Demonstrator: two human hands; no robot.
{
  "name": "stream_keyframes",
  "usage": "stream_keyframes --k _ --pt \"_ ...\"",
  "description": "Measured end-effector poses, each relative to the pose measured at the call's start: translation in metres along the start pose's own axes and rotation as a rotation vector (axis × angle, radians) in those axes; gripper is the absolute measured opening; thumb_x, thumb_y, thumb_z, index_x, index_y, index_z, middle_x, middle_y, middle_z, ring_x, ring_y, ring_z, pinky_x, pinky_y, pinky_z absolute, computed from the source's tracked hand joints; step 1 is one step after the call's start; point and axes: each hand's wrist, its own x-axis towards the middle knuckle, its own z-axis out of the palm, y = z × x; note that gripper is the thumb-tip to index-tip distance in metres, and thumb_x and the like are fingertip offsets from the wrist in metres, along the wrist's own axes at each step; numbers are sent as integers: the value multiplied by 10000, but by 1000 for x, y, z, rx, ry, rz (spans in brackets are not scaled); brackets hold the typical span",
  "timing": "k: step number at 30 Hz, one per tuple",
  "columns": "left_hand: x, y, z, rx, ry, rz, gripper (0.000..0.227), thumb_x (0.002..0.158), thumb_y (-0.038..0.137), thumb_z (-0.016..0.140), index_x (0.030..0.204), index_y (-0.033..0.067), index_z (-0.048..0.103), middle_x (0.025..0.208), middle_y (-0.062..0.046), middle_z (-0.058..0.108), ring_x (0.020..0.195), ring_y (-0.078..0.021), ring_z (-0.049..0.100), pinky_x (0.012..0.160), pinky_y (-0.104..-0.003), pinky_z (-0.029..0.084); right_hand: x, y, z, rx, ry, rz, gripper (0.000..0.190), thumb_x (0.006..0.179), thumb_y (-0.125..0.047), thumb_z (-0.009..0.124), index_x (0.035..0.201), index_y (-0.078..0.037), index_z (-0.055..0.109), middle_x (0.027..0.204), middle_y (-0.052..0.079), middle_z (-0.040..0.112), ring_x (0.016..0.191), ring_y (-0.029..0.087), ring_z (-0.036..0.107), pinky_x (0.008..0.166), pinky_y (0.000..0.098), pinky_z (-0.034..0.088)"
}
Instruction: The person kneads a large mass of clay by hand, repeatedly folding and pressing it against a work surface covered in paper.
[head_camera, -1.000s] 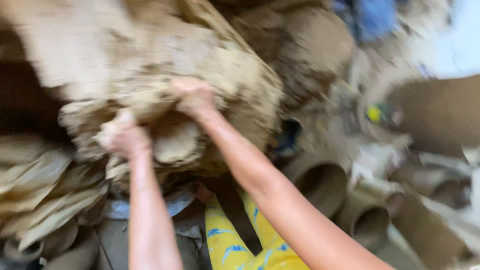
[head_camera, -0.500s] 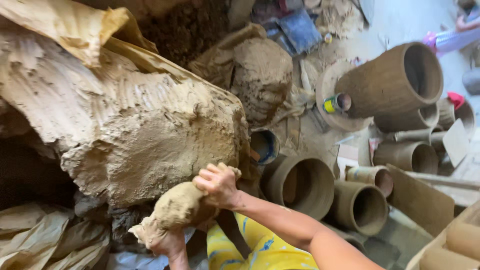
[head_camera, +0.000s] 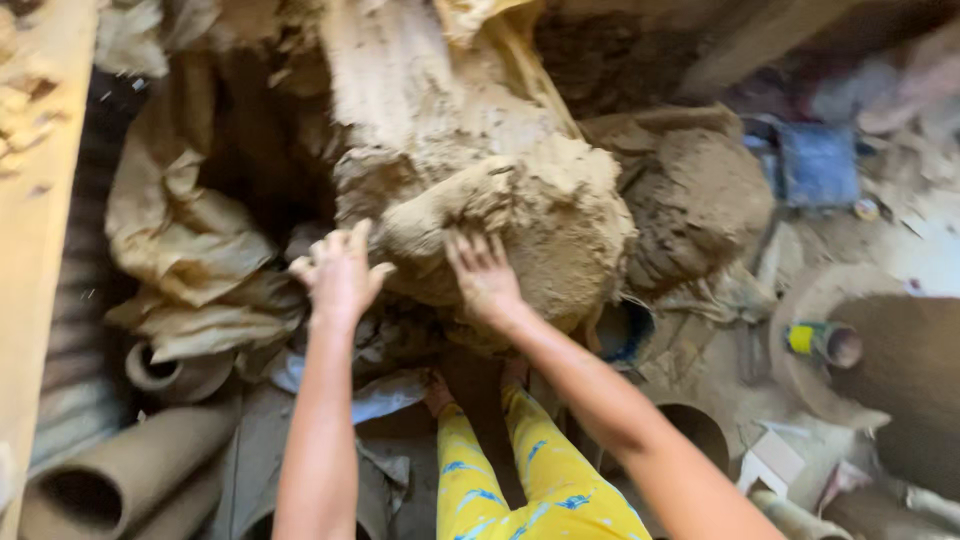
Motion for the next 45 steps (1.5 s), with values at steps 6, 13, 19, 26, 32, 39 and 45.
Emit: stream_keyframes --k 6,13,19,26,32,39,45 --pt "66 94 -12 -868 -88 32 1544 459 756 876 1609 158 37 1631 -220 178 1484 -400 196 1169 -646 160 114 131 -58 701 287 185 546 1108 -523 513 1026 -30 733 864 94 711 795 201 661 774 429 572" --pt "83 117 46 -328 -324 -95 1662 421 751 920 1615 47 2 1668 -232 6 1574 -369 -21 1187 -712 -64 83 147 -5 770 -154 168 1244 646 -768 753 1460 65 316 1454 315 368 1337 402 393 1107 518 375" --pt "-6 128 107 131 354 32 902 810 244 788 1581 141 330 1650 -87 353 1564 -323 283 1274 -661 153 -27 100 -13 499 207 -68 1531 349 -725 853 1490 81 226 1509 344 341 1433 524 306 1205 587 265" --pt "96 104 145 91 449 24 436 975 128 620 1408 140 567 1393 -71 598 1321 -278 553 1128 -562 388 82 159 73 236 229 -35 705 871 -36 728 1512 -42 433 1494 150 509 1386 325 508 1166 394 448" --pt "181 81 172 -72 169 -150 346 984 80 570 1285 192 699 1028 -73 761 797 -236 701 816 -458 522 159 205 164 550 -35 273 467 965 -63 621 1432 -67 600 1355 152 657 1294 313 611 1081 395 492" --pt "152 77 153 -114 208 -78 471 834 108 721 1293 178 640 1109 -67 733 992 -268 688 926 -469 508 134 175 151 388 353 259 550 750 -81 721 1284 -5 615 1129 181 646 1049 356 606 862 423 519" --pt "52 87 26 -411 -83 224 1366 339 387 1029 1461 38 332 1415 -225 438 1309 -450 409 1107 -591 336 -21 82 67 513 733 -7 1128 653 -498 908 1478 -32 296 1349 223 407 1286 430 384 1083 599 324"
